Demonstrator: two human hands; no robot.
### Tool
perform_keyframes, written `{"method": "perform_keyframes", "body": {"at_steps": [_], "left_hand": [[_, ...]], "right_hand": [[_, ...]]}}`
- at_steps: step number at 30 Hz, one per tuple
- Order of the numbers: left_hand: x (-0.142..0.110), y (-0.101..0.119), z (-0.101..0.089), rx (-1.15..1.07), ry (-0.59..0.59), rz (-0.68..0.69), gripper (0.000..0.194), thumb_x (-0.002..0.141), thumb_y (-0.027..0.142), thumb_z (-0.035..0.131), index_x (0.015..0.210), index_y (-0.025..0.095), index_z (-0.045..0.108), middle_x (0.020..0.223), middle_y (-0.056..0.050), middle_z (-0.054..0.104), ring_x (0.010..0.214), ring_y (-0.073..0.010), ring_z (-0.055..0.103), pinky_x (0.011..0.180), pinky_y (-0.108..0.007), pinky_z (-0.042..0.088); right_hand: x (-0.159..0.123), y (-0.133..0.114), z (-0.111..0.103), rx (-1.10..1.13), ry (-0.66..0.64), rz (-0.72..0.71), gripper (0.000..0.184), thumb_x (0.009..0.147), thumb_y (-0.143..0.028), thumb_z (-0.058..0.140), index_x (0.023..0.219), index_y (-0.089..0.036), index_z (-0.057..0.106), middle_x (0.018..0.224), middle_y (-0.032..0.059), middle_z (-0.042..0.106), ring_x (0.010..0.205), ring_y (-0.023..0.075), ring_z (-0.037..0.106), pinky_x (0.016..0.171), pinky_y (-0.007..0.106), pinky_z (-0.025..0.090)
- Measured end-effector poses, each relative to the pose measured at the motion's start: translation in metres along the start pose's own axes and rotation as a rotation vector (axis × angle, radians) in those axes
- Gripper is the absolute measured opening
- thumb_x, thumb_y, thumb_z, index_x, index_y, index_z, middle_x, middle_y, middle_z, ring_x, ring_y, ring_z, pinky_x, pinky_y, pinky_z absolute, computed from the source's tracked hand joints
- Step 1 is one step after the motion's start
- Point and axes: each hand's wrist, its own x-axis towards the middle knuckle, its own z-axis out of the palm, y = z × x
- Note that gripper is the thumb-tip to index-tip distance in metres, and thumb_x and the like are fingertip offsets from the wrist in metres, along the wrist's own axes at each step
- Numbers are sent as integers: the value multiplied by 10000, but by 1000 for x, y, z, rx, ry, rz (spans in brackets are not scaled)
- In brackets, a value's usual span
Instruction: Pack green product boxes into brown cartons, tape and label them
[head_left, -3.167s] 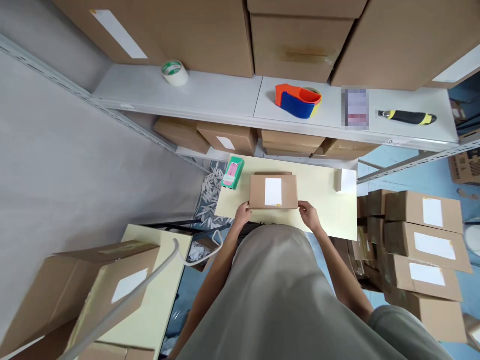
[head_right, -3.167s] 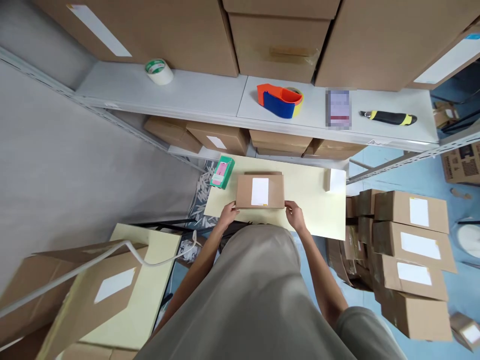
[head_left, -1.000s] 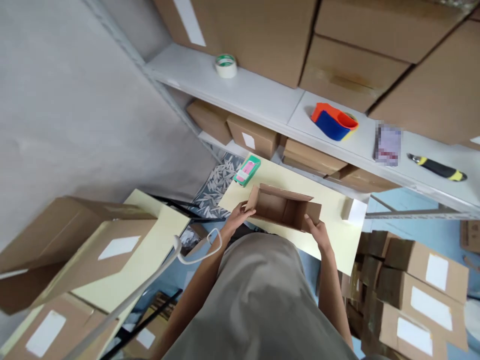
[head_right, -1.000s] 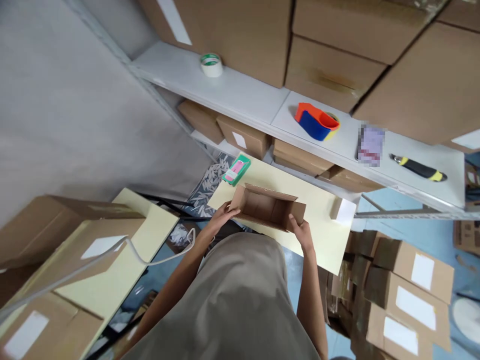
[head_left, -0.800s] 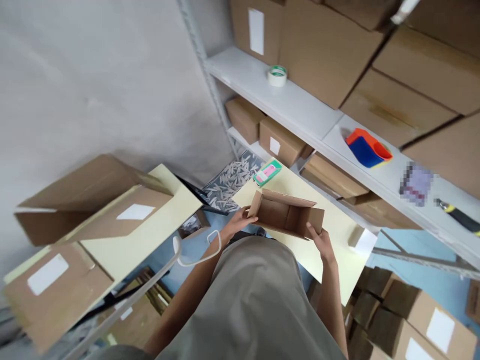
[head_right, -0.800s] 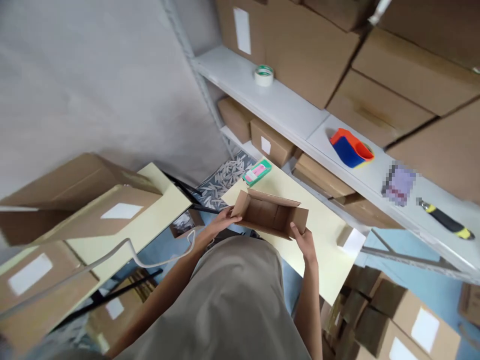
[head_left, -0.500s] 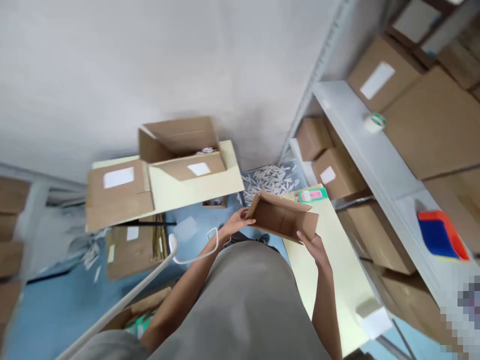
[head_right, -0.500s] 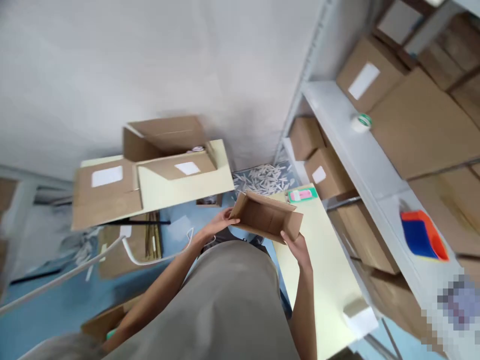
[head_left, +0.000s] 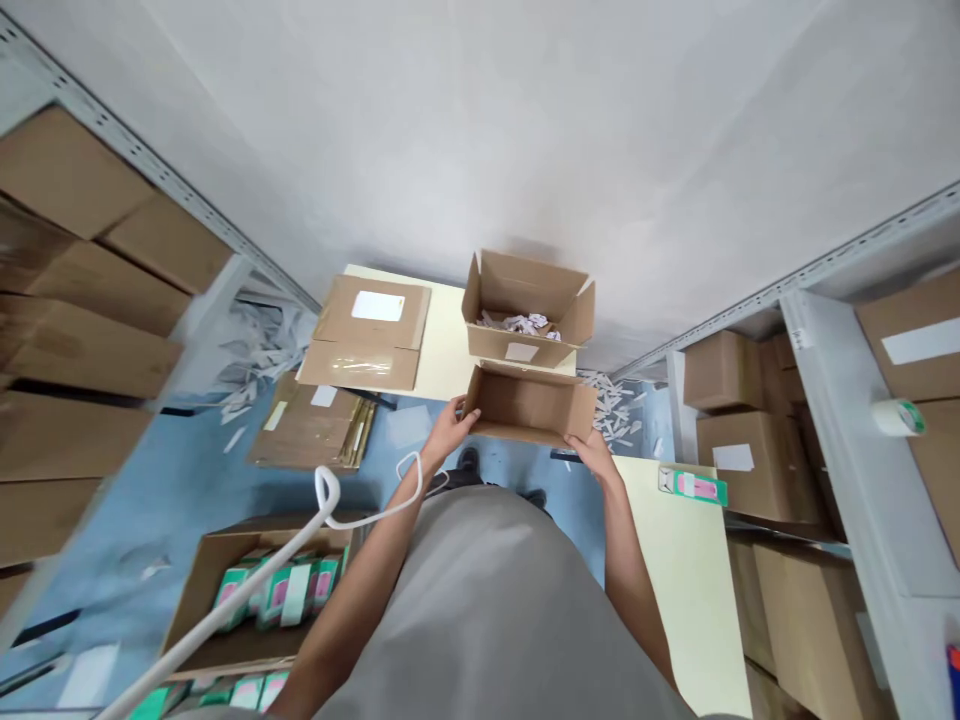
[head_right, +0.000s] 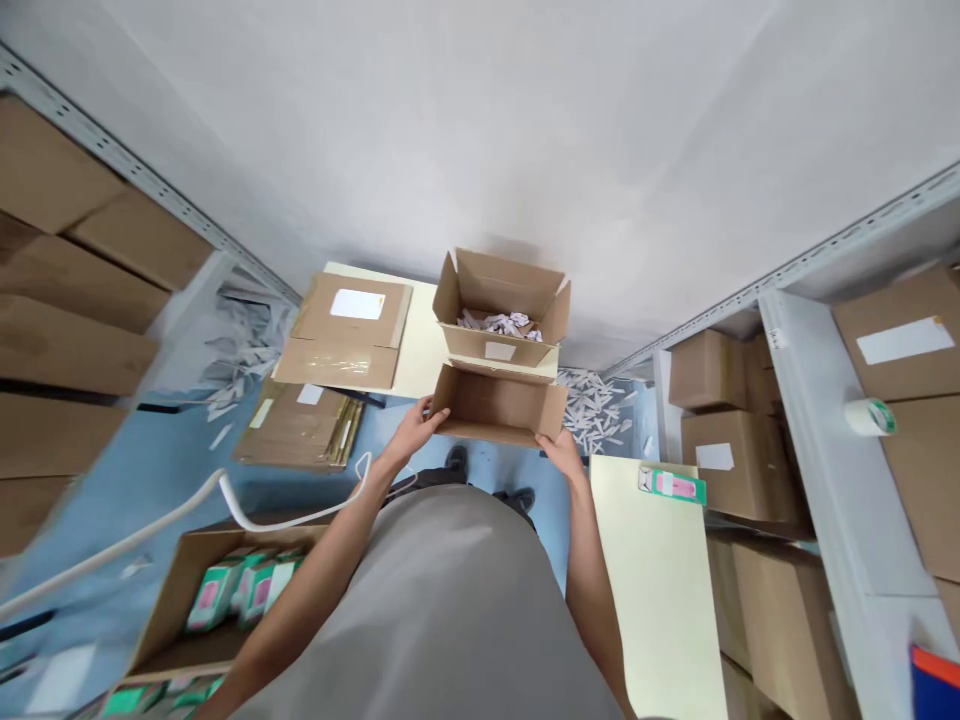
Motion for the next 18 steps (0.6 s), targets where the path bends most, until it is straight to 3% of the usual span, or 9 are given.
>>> {"method": "perform_keyframes", "body": {"at_steps": [4, 8, 14, 18], "left_hand": [[36, 4, -23, -50, 45, -36, 508, 891, 369, 751, 1343, 162, 645, 1400, -189, 735, 1172, -300, 762, 1076, -492, 606], [66, 3, -24, -49, 82, -8, 468, 923, 367, 703, 1345, 169, 658, 1386, -179, 733, 1180, -291, 748, 1083, -482, 596], [84, -10, -12, -5, 65, -52, 503, 929, 337, 679, 1390, 142, 627, 1366, -206, 728, 1171, -300, 756, 1062, -498, 609], [87, -13, -5, 75, 72, -74, 578, 937, 332, 698, 1476, 167, 569, 1354, -196, 729, 1189, -308, 757, 1048, -518, 627]], "right_hand": [[37, -16, 31, 10, 17, 16, 337, 711, -434, 721, 959, -209, 751, 1032, 127, 849, 1050, 355, 810, 972, 464, 647], [56, -20, 42, 26, 31, 31, 351, 704, -448, 725, 976, -226, 724, 1040, 118, 845, 1020, 322, 805, 931, 430, 649], [80, -21, 32, 50, -10, 23, 379, 740, -518, 741, 998, -242, 712, 1042, 87, 848, 1017, 291, 797, 961, 433, 636], [94, -31, 12, 45, -50, 5, 493, 761, -572, 767, 1100, -216, 745, 1175, 134, 850, 1108, 317, 798, 986, 465, 642]]}}
